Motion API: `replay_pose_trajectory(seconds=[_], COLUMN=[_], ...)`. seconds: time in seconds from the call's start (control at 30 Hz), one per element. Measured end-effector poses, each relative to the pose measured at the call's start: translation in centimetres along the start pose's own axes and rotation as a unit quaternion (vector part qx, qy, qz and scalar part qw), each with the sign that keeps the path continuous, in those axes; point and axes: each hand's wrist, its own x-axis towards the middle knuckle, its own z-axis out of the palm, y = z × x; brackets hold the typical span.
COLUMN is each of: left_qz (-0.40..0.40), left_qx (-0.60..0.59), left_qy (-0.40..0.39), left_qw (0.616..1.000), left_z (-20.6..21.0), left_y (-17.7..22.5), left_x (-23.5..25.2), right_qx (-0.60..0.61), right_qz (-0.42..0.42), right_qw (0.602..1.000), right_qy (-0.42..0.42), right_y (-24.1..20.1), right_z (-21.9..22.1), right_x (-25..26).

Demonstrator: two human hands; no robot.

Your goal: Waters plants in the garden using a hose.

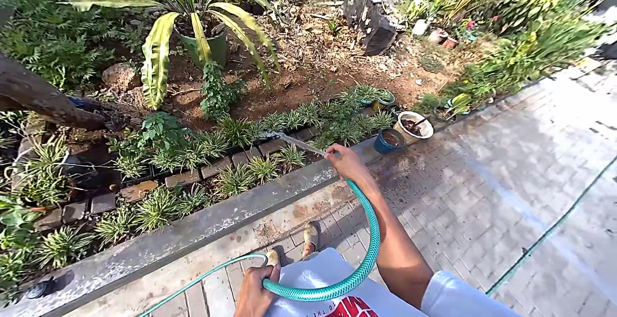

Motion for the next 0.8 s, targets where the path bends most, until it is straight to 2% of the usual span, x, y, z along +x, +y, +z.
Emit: replay_pose_trajectory(seconds=[0.8], left_qz=[0.009], left_qx=[0.001], left_qy=[0.018], left_qw=[1.0], left_z=[0.4], left_y=[-0.2], left_x=[0.6], right_qx=[-0.034], right_qz=[-0.018], right_qw=[0.999], right_qy=[0.022], right_y=[-1.3], right_z=[0.0], right_x=[0.1])
